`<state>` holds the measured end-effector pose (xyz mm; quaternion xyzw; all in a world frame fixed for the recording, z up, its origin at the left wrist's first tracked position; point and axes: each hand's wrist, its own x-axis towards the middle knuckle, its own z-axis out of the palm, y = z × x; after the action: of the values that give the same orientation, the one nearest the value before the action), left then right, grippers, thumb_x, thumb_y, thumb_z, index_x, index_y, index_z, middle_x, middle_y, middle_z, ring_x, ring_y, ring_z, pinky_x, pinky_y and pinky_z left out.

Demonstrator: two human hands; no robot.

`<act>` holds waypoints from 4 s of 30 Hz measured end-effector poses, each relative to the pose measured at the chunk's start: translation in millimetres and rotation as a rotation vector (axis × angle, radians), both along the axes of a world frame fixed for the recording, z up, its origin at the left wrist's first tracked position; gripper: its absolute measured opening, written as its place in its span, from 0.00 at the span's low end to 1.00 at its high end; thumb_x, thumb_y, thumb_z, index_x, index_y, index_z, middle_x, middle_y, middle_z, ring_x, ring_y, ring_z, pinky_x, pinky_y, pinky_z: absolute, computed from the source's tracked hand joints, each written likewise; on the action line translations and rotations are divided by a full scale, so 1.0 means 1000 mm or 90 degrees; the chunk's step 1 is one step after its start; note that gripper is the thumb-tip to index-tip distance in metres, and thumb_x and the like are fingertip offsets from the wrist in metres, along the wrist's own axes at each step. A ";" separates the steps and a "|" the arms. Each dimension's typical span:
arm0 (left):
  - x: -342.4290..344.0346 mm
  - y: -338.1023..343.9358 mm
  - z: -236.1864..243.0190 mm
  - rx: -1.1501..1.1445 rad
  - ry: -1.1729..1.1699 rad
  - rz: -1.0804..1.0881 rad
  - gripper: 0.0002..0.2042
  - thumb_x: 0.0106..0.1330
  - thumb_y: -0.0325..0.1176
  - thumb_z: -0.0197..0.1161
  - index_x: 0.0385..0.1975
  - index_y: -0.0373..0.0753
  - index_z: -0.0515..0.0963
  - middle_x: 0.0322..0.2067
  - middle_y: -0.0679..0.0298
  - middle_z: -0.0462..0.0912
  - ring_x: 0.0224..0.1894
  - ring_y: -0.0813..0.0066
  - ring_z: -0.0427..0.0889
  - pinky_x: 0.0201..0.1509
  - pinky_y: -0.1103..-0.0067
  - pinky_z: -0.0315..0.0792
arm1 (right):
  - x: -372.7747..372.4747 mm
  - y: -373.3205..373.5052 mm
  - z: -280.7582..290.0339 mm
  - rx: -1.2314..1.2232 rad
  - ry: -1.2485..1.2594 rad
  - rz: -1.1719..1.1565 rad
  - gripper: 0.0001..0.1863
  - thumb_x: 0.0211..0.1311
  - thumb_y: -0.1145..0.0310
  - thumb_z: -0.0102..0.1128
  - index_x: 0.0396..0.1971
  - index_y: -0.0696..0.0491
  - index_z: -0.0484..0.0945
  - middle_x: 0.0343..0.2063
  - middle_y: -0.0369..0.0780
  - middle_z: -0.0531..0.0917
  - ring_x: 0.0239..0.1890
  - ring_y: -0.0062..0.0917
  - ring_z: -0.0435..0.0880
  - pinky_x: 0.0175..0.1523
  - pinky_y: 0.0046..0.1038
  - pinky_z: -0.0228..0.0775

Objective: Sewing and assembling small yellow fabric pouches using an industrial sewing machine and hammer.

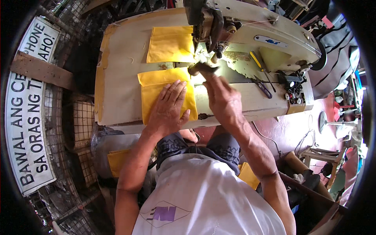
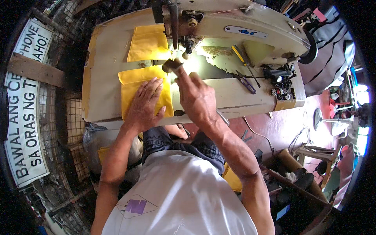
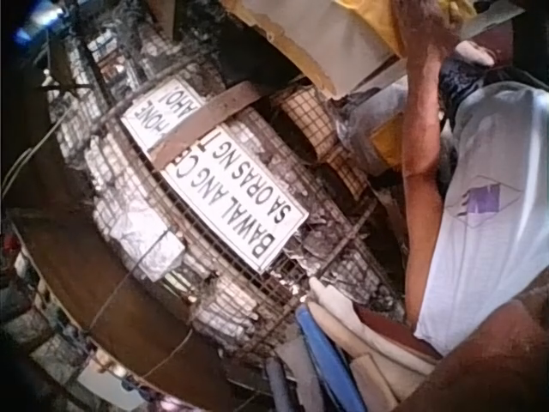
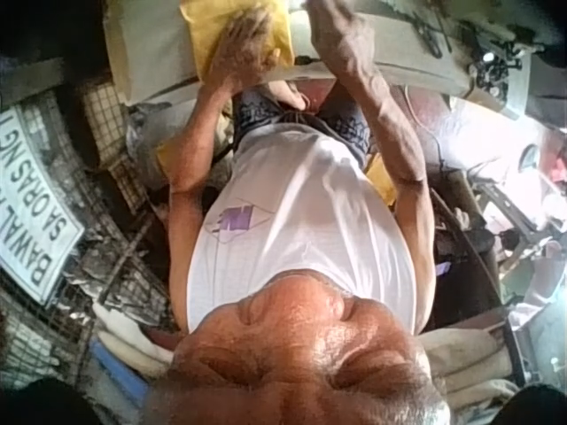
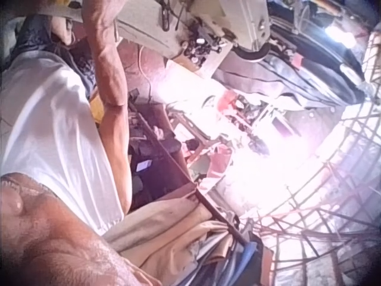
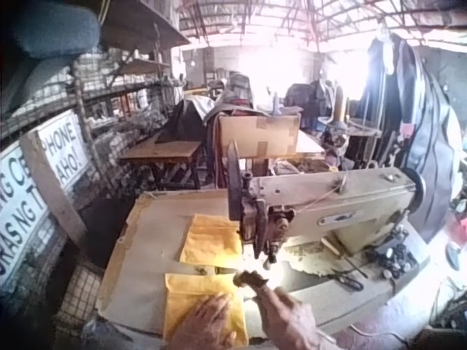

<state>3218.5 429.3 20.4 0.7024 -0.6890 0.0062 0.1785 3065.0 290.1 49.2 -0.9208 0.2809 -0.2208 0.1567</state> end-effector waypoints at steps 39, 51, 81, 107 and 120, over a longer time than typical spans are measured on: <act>0.035 -0.054 0.002 -0.076 0.057 -0.067 0.19 0.60 0.26 0.60 0.52 0.30 0.77 0.53 0.51 0.78 0.60 0.56 0.74 0.66 0.61 0.65 | 0.012 -0.056 -0.025 -0.107 0.126 0.341 0.26 0.60 0.64 0.54 0.59 0.56 0.73 0.60 0.43 0.75 0.63 0.34 0.73 0.64 0.38 0.64; 0.042 -0.073 0.007 -0.040 0.020 -0.079 0.16 0.63 0.28 0.58 0.49 0.28 0.77 0.54 0.51 0.77 0.62 0.58 0.73 0.67 0.63 0.65 | 0.020 -0.064 -0.024 -0.033 0.090 0.282 0.24 0.54 0.69 0.64 0.53 0.58 0.77 0.54 0.45 0.80 0.48 0.39 0.83 0.48 0.39 0.76; 0.038 -0.080 0.003 -0.085 0.040 -0.012 0.19 0.63 0.30 0.58 0.52 0.28 0.75 0.54 0.51 0.75 0.62 0.54 0.71 0.71 0.60 0.60 | 0.024 -0.062 -0.017 0.019 0.090 0.239 0.24 0.59 0.63 0.63 0.53 0.58 0.77 0.55 0.48 0.80 0.49 0.44 0.80 0.55 0.43 0.67; 0.042 -0.083 0.001 -0.056 0.041 -0.022 0.16 0.66 0.31 0.59 0.52 0.33 0.77 0.55 0.55 0.77 0.66 0.55 0.69 0.74 0.56 0.57 | 0.019 -0.065 -0.027 -0.031 -0.047 0.298 0.19 0.57 0.69 0.64 0.49 0.59 0.78 0.46 0.44 0.81 0.43 0.39 0.79 0.48 0.39 0.69; 0.049 -0.081 0.000 -0.081 0.005 -0.018 0.17 0.62 0.29 0.61 0.50 0.31 0.76 0.56 0.55 0.75 0.65 0.55 0.70 0.75 0.58 0.57 | 0.012 -0.064 -0.036 -0.063 -0.125 0.273 0.18 0.52 0.68 0.70 0.44 0.56 0.81 0.46 0.42 0.83 0.40 0.39 0.80 0.43 0.35 0.72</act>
<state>3267.8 348.1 20.5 0.6799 -0.6964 0.0445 0.2254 3077.3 225.8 12.7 -0.9400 0.0513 -0.2845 0.1812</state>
